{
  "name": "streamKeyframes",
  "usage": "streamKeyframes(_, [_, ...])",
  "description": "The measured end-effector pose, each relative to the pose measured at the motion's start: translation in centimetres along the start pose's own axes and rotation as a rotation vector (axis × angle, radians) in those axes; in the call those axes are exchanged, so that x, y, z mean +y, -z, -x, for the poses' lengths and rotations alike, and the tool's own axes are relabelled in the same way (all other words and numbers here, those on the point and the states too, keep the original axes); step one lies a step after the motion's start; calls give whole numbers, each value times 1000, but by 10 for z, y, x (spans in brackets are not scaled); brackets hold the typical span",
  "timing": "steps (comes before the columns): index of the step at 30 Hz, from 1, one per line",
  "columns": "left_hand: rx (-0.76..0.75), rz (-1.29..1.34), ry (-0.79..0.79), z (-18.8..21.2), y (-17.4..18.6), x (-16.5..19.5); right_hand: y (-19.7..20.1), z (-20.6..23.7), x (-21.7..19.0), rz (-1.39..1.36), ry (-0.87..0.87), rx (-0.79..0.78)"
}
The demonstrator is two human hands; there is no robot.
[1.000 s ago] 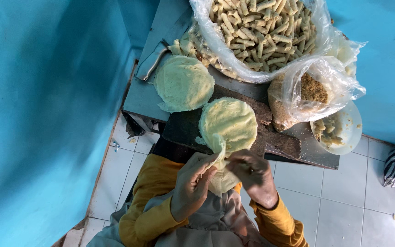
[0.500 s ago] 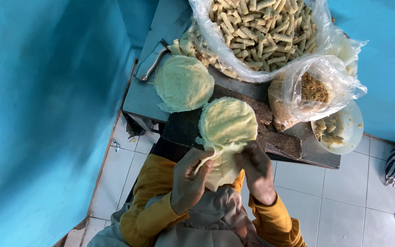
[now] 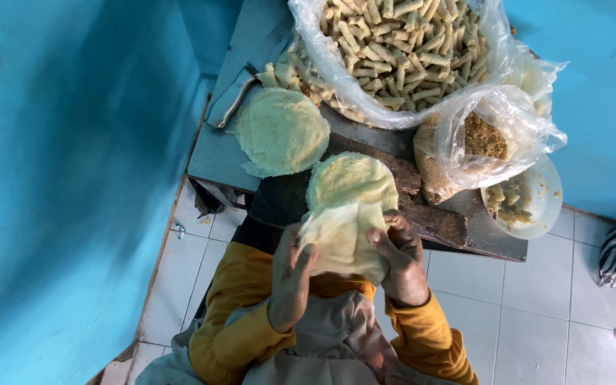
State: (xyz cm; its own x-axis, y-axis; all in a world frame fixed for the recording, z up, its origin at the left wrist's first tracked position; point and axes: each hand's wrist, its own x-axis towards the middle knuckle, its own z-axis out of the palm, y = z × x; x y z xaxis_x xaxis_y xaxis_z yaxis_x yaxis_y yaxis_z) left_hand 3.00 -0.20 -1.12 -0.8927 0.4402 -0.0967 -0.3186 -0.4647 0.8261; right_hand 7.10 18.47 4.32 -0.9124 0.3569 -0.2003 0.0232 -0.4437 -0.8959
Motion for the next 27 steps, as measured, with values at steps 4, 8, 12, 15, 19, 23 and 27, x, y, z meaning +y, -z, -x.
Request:
streamKeyframes(4, [-120,-23,49,-15,-3,-17,3,-3,14,101,143,-140])
streamKeyframes(8, [27,302,14,-25,1,-23,24,-18,1,1052,852,-179])
streamKeyframes(12, [167,540,10,-38,7,-5,39,-33,-17,-66,103,79])
streamKeyframes(15, [153,637,-190,-54,14,22,43,-41,-31,-61,125,156])
streamKeyframes(19, [122,482,-333,-75,41,66,38,-50,-47,-87,57,33])
streamKeyframes(23, [174,468,-331,-91,42,82,24,-48,-47,-147,13,-94])
streamKeyframes(27, [75,444,-281,-95,31,92,12,-61,-38,10,-6,-86])
